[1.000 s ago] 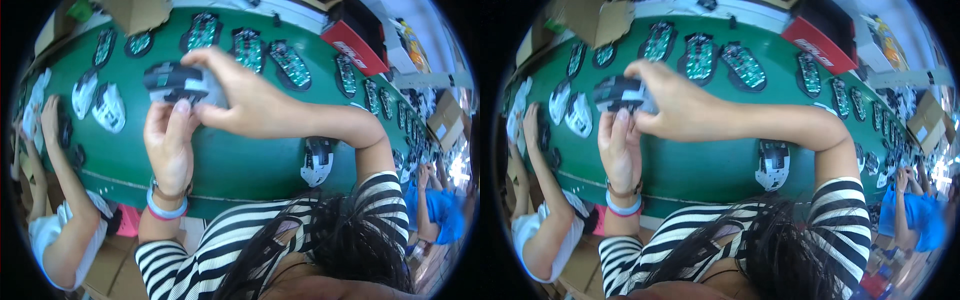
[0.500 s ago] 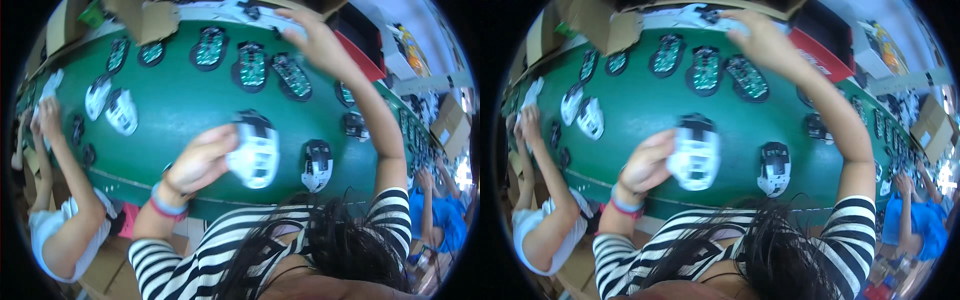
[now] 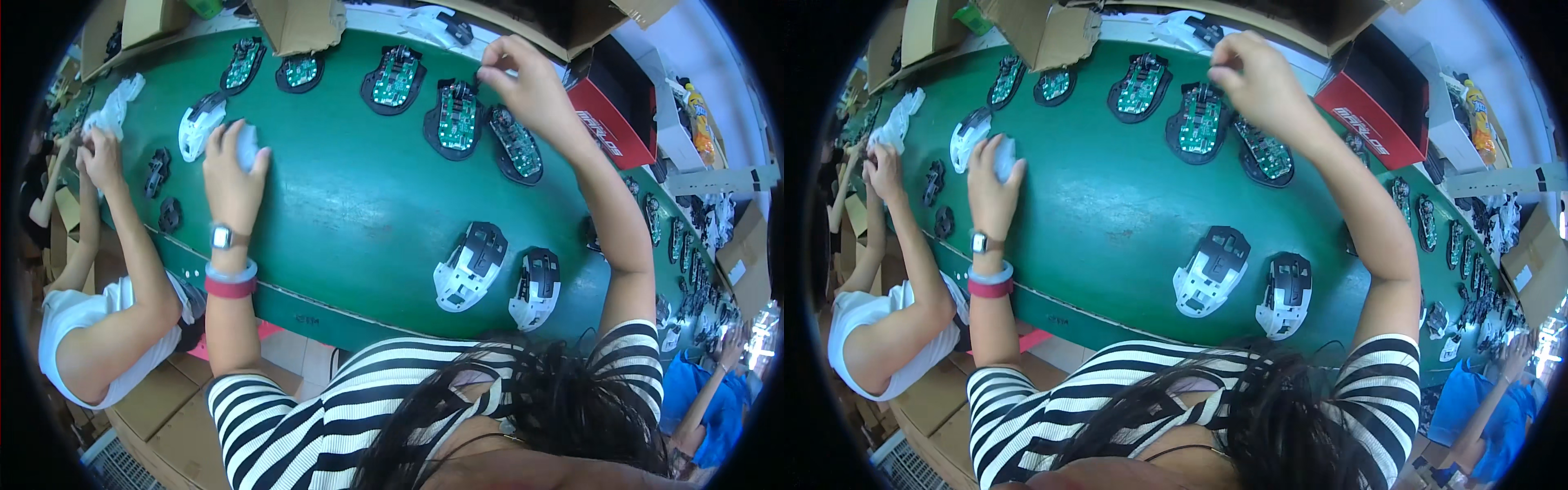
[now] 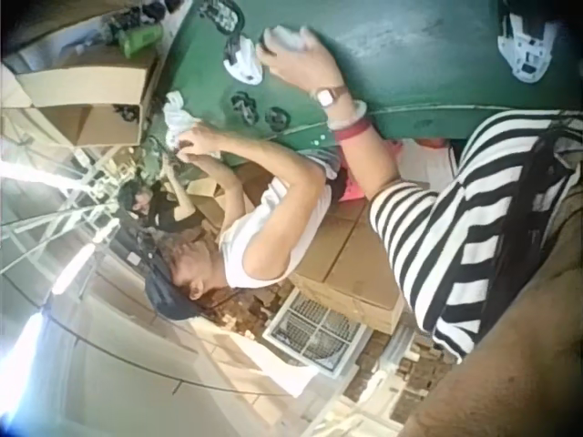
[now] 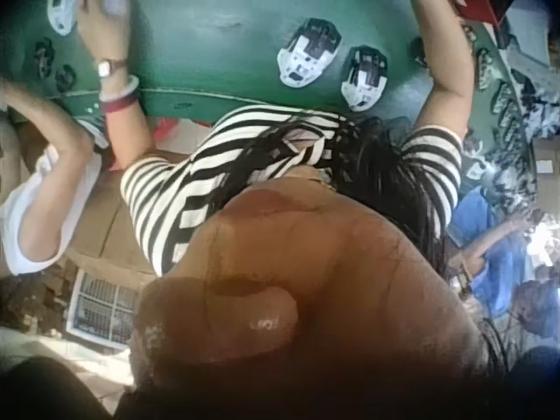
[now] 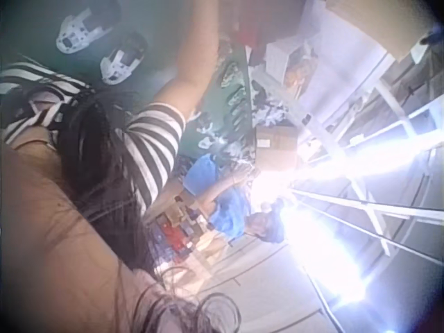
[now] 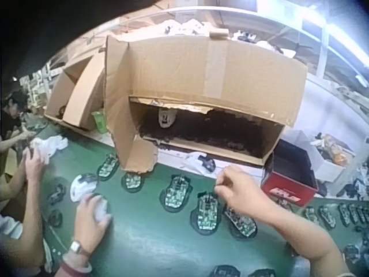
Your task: The person assembles small electronic components by hand at a green workbench. They repeatedly pick up white plastic housings and black internal parts, fit the parts into the housings, and place the assembled units on the table. The workspace contains multiple circuit boards and other components arranged in rows.
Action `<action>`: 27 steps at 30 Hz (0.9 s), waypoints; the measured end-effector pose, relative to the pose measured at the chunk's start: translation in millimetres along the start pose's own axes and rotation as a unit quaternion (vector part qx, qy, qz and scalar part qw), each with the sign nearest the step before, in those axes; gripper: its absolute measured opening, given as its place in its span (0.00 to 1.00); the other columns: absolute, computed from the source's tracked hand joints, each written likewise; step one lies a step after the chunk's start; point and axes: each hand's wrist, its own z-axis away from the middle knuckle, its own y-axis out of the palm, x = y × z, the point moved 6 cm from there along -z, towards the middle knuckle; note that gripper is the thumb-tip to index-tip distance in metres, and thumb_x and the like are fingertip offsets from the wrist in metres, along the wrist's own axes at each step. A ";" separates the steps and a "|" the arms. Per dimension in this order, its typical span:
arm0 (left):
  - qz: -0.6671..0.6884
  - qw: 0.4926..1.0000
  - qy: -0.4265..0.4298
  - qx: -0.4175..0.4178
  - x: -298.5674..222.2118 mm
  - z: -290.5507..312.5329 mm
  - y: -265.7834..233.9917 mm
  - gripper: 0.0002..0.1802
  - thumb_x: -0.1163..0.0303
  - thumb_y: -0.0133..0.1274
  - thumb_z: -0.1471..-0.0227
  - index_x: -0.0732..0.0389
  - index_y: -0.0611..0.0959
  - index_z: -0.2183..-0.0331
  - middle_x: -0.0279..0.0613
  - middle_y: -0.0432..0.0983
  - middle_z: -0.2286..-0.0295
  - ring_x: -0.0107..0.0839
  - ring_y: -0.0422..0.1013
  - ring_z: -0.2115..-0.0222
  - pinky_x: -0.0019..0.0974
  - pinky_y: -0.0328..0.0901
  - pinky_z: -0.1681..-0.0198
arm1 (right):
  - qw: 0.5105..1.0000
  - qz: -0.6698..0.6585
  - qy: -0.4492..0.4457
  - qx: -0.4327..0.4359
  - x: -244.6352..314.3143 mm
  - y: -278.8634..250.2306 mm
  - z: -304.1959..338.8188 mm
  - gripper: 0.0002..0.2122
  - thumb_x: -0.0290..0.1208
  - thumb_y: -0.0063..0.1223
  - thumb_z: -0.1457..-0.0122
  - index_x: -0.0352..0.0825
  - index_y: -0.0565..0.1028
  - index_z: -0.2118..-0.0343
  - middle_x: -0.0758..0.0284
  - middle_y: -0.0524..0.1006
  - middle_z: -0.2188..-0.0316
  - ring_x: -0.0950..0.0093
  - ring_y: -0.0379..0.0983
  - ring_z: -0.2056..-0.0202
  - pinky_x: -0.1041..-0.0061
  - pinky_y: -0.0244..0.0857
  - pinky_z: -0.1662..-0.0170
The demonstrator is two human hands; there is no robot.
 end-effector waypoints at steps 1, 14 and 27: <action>0.032 0.999 0.000 0.004 6.2 -3.6 4.7 0.30 0.69 0.60 0.54 0.65 0.70 0.49 0.56 0.69 0.53 0.50 0.66 0.51 0.43 0.61 0.47 | 1.000 -0.023 -0.004 0.005 13.9 0.9 6.9 0.08 0.26 0.57 0.48 0.30 0.71 0.68 0.62 0.72 0.70 0.67 0.72 0.66 0.70 0.65 0.59; 0.880 0.305 -0.234 0.278 -133.6 30.0 11.4 0.33 0.50 0.37 0.39 0.67 0.64 0.43 0.55 0.64 0.46 0.53 0.64 0.47 0.51 0.66 0.50 | 0.963 -0.005 -0.255 -0.084 114.7 25.0 39.4 0.08 0.28 0.65 0.59 0.40 0.78 0.73 0.72 0.74 0.73 0.70 0.71 0.64 0.70 0.60 0.60; 0.848 0.388 -0.245 0.266 -126.2 34.3 7.7 0.28 0.60 0.44 0.41 0.71 0.67 0.47 0.54 0.71 0.53 0.43 0.71 0.53 0.44 0.70 0.53 | 0.971 0.055 -0.220 -0.076 132.3 30.5 42.3 0.13 0.26 0.69 0.64 0.41 0.81 0.71 0.70 0.68 0.70 0.70 0.63 0.65 0.73 0.57 0.62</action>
